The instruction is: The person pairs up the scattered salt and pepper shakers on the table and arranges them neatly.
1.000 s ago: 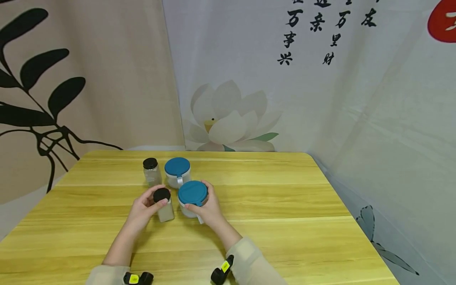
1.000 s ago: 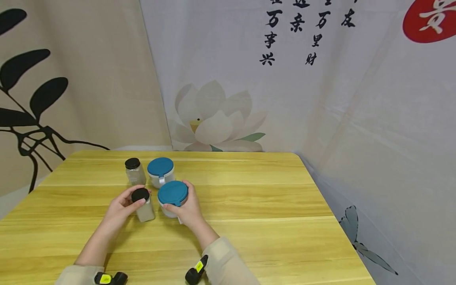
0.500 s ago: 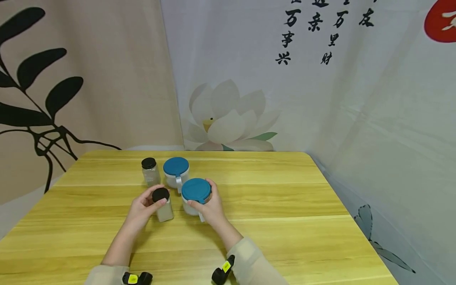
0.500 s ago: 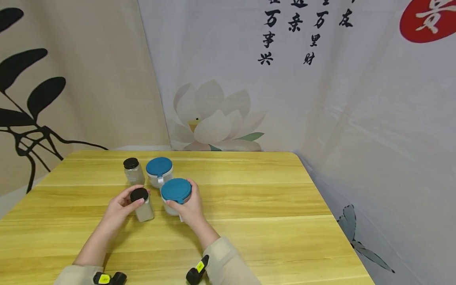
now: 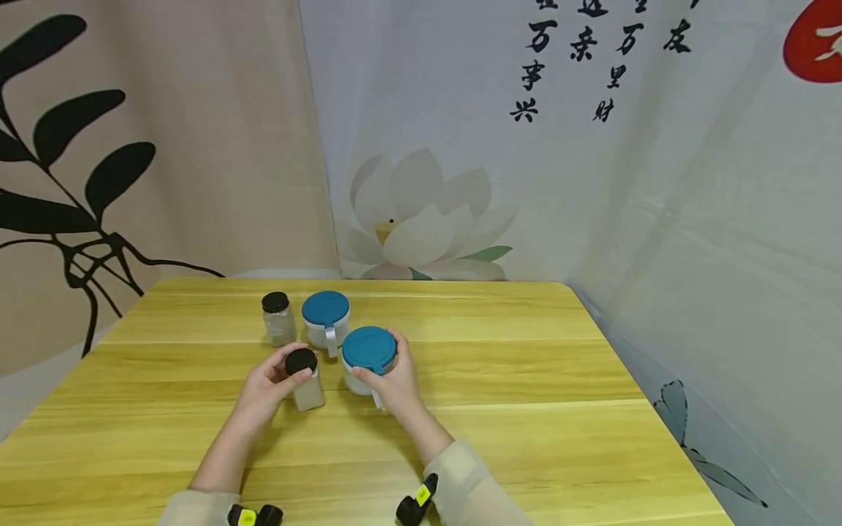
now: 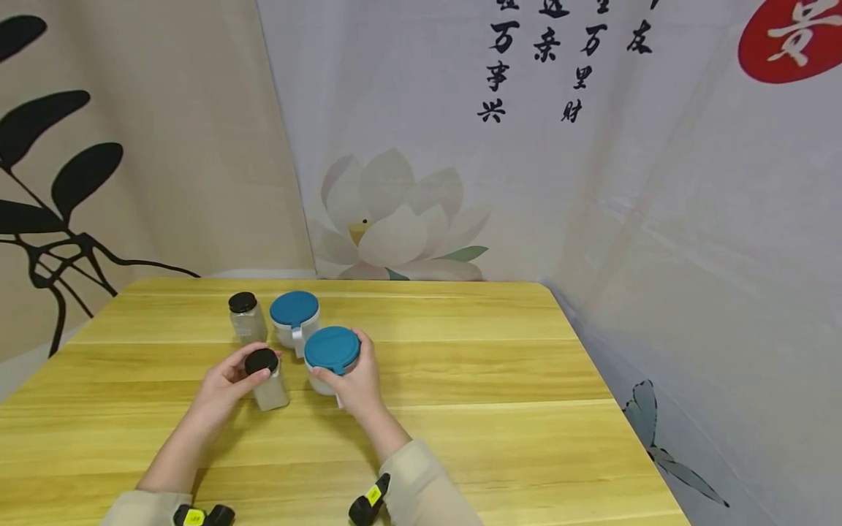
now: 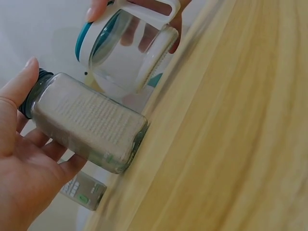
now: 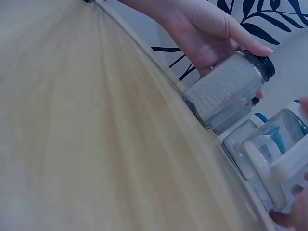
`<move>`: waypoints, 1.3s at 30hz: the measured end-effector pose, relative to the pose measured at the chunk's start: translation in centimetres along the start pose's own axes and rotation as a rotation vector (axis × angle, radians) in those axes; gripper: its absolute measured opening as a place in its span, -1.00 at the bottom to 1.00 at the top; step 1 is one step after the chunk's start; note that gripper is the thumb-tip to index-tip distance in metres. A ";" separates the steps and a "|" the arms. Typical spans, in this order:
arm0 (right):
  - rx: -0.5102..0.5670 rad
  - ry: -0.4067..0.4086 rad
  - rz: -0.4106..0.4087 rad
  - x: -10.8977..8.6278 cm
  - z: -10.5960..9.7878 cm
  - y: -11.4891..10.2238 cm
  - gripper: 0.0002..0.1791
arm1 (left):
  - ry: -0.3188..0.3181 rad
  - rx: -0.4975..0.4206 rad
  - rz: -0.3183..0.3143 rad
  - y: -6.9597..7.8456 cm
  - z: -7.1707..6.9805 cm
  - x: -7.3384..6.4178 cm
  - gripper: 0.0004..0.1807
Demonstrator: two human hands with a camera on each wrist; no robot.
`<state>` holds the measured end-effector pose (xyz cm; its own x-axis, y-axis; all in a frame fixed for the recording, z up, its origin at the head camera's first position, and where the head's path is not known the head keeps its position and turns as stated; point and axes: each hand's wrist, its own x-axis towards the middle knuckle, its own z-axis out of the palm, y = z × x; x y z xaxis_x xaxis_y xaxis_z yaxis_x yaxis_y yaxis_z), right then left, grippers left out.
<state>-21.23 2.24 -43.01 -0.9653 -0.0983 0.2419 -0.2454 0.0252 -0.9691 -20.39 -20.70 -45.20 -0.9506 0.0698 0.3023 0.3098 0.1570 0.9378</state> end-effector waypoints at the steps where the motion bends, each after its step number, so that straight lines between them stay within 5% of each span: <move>1: 0.001 -0.001 -0.003 0.0 0.0 0.0 -0.11 | 0.000 -0.002 -0.003 0.0 0.0 0.0 -0.51; 19: -0.014 0.034 -0.002 -0.4 -1.0 -0.4 -0.11 | 0.012 -0.015 -0.013 0.8 0.7 0.3 -0.52; 30: -0.027 0.062 -0.025 0.6 -2.1 3.1 -0.05 | 0.022 -0.005 -0.066 1.7 1.4 0.9 -0.46; 39: -0.040 0.054 -0.054 -0.1 -3.0 0.8 -0.09 | -0.003 -0.032 -0.062 2.2 1.7 1.6 -0.44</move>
<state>-21.58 5.27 -43.71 -0.9536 -0.0467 0.2973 -0.2998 0.0615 -0.9520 -21.16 -18.53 -42.97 -0.9679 0.0640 0.2432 0.2497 0.1295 0.9596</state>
